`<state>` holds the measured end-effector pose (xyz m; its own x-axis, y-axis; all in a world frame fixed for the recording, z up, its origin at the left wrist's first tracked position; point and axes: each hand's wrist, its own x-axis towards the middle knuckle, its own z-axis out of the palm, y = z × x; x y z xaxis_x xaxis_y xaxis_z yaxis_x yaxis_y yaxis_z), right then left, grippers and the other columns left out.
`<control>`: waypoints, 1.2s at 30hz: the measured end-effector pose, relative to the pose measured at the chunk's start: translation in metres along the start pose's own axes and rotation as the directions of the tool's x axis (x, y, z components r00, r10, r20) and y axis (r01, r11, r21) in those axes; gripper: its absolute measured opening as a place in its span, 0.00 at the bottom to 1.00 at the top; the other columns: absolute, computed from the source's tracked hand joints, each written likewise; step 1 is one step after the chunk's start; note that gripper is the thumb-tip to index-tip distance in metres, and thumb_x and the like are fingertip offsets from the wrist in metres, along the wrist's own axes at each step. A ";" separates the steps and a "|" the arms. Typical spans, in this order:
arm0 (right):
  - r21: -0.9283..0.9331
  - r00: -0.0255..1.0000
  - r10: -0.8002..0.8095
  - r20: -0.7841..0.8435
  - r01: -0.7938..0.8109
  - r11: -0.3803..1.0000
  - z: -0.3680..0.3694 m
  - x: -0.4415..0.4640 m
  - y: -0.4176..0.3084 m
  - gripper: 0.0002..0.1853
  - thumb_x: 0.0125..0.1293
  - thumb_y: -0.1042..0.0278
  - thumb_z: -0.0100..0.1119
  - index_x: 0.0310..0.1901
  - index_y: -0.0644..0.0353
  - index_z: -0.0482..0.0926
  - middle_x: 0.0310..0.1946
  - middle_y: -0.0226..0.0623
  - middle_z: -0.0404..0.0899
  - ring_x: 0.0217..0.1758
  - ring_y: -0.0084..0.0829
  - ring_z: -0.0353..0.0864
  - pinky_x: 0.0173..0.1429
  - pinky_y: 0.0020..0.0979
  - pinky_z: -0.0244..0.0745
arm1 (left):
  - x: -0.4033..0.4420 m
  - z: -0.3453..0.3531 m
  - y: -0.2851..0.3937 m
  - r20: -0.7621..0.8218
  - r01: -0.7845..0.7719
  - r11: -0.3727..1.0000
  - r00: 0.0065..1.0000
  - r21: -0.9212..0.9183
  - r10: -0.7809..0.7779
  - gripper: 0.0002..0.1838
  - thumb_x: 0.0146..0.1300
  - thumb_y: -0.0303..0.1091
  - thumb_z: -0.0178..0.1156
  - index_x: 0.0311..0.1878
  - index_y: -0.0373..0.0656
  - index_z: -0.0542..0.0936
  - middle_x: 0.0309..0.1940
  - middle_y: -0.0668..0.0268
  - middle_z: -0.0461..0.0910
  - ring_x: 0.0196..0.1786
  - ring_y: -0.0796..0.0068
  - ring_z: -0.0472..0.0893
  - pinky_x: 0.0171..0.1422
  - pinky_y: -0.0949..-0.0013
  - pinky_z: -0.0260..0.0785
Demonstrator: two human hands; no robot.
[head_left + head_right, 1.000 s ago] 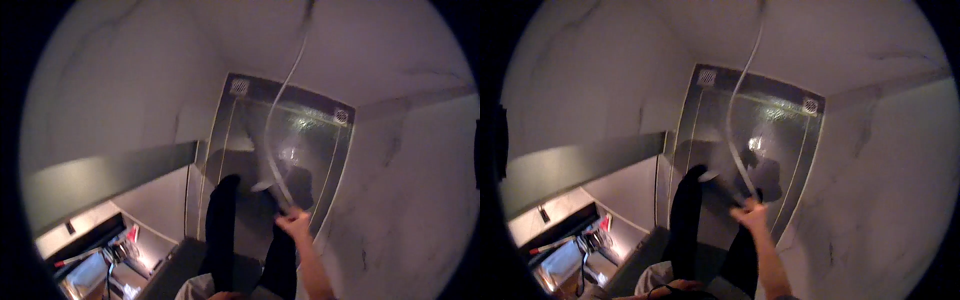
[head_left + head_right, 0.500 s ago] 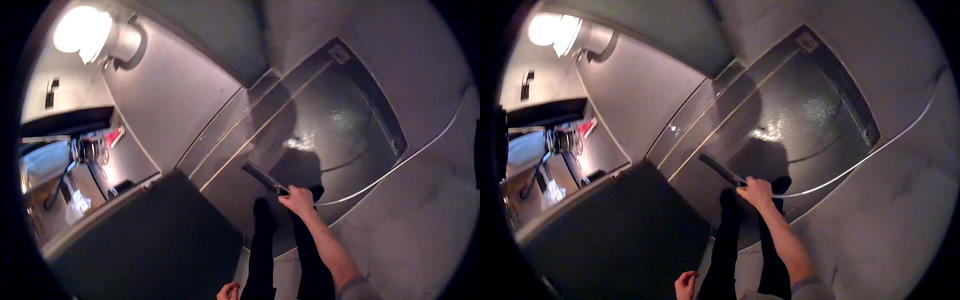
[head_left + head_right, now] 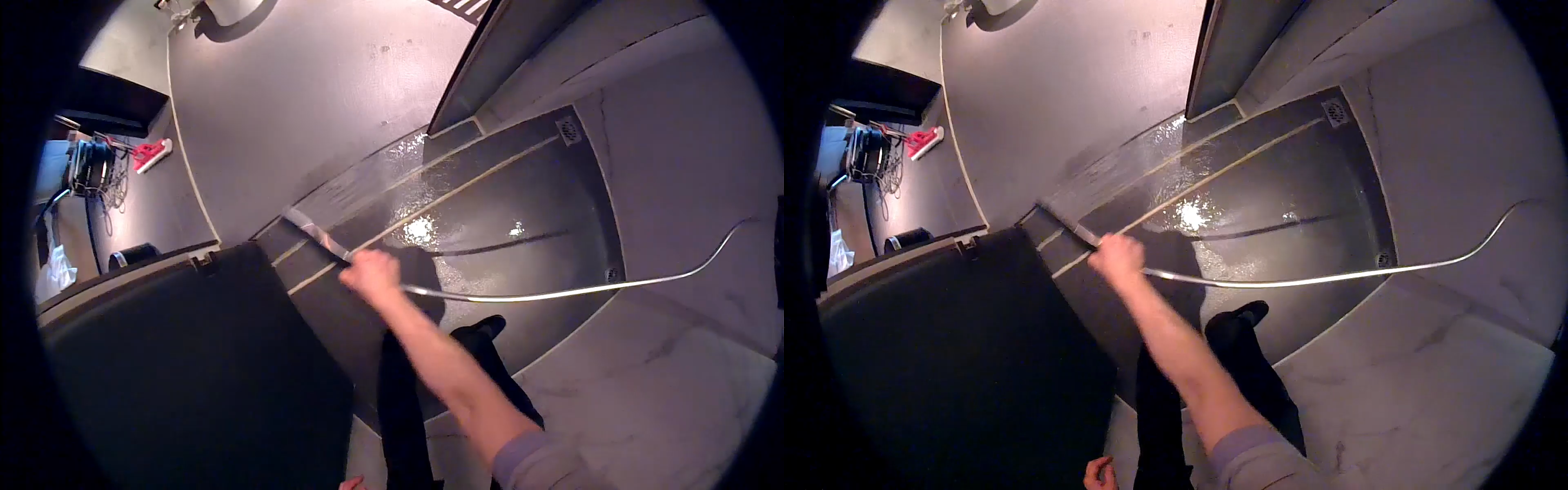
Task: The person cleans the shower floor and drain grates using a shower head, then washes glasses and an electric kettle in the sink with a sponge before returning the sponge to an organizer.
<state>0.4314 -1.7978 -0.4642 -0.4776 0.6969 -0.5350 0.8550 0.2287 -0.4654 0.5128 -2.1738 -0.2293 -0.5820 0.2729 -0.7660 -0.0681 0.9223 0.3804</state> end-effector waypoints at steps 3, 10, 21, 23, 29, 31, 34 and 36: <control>0.017 0.993 0.088 -0.080 -0.087 0.996 -0.040 -0.007 0.077 0.20 0.46 0.49 0.59 0.27 0.61 0.77 0.23 0.49 0.77 0.31 0.47 0.78 0.34 0.42 0.73 | 0.003 0.015 -0.009 -0.017 -0.072 0.997 0.997 0.016 0.073 0.13 0.63 0.36 0.49 0.46 0.40 0.75 0.39 0.58 0.76 0.40 0.64 0.75 0.44 0.66 0.67; 0.004 0.886 0.370 0.278 -0.386 0.922 -0.052 -0.160 0.260 0.25 0.43 0.42 0.57 0.28 0.59 0.79 0.27 0.46 0.78 0.36 0.42 0.78 0.41 0.40 0.73 | -0.003 0.064 0.056 0.301 -0.314 0.918 0.924 0.243 0.237 0.10 0.61 0.28 0.51 0.44 0.36 0.74 0.36 0.57 0.75 0.38 0.63 0.75 0.41 0.65 0.67; 0.728 0.747 0.443 -0.496 0.078 0.681 -0.250 -0.186 0.329 0.22 0.46 0.47 0.64 0.20 0.61 0.73 0.15 0.38 0.75 0.19 0.37 0.77 0.27 0.33 0.73 | 0.028 0.175 0.308 0.289 -0.315 0.911 0.928 0.267 0.236 0.16 0.65 0.37 0.46 0.45 0.34 0.75 0.40 0.56 0.77 0.42 0.63 0.76 0.46 0.65 0.69; 0.974 0.642 0.746 -0.179 0.224 0.041 -0.260 -0.224 0.344 0.14 0.48 0.62 0.66 0.24 0.65 0.74 0.16 0.37 0.75 0.17 0.31 0.76 0.22 0.28 0.73 | 0.035 0.195 0.351 0.462 -0.482 0.811 0.833 0.331 0.306 0.16 0.65 0.38 0.46 0.46 0.35 0.75 0.41 0.56 0.76 0.44 0.63 0.75 0.48 0.64 0.69; 0.525 -0.134 0.835 0.533 0.827 -0.202 -0.153 -0.305 0.415 0.17 0.55 0.58 0.60 0.28 0.60 0.63 0.13 0.34 0.65 0.11 0.28 0.68 0.14 0.32 0.67 | 0.066 0.297 0.431 0.725 -0.710 0.674 0.572 0.203 0.384 0.07 0.59 0.27 0.52 0.36 0.33 0.75 0.31 0.58 0.78 0.36 0.71 0.79 0.45 0.71 0.70; 0.576 -0.284 0.728 0.624 0.797 -0.182 -0.133 -0.306 0.412 0.18 0.55 0.57 0.60 0.24 0.61 0.65 0.11 0.33 0.64 0.10 0.27 0.67 0.14 0.29 0.65 | 0.084 0.346 0.466 0.798 -0.651 0.721 0.555 0.239 0.237 0.08 0.61 0.30 0.52 0.37 0.35 0.75 0.35 0.57 0.77 0.38 0.75 0.76 0.47 0.73 0.68; 0.638 -0.223 0.755 0.617 0.703 -0.314 -0.133 -0.356 0.441 0.18 0.55 0.58 0.61 0.20 0.63 0.69 0.10 0.33 0.67 0.10 0.26 0.68 0.15 0.26 0.64 | 0.026 0.487 0.473 0.912 -0.698 0.682 0.395 0.221 0.109 0.10 0.61 0.34 0.50 0.35 0.34 0.74 0.31 0.58 0.78 0.35 0.69 0.78 0.45 0.71 0.70; 0.673 -0.069 0.807 0.586 0.596 -0.437 -0.123 -0.352 0.431 0.18 0.54 0.58 0.61 0.18 0.63 0.70 0.10 0.33 0.69 0.10 0.25 0.69 0.15 0.25 0.64 | 0.032 0.567 0.453 0.959 -0.734 0.630 0.276 0.252 -0.061 0.14 0.62 0.39 0.49 0.39 0.36 0.73 0.36 0.59 0.77 0.41 0.69 0.77 0.49 0.70 0.69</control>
<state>0.9929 -1.8610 -0.3890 0.6050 -0.2620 -0.7519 -0.7948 -0.1422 -0.5900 0.9228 -1.5922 -0.3753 0.6208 0.2811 -0.7319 0.5884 0.4498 0.6719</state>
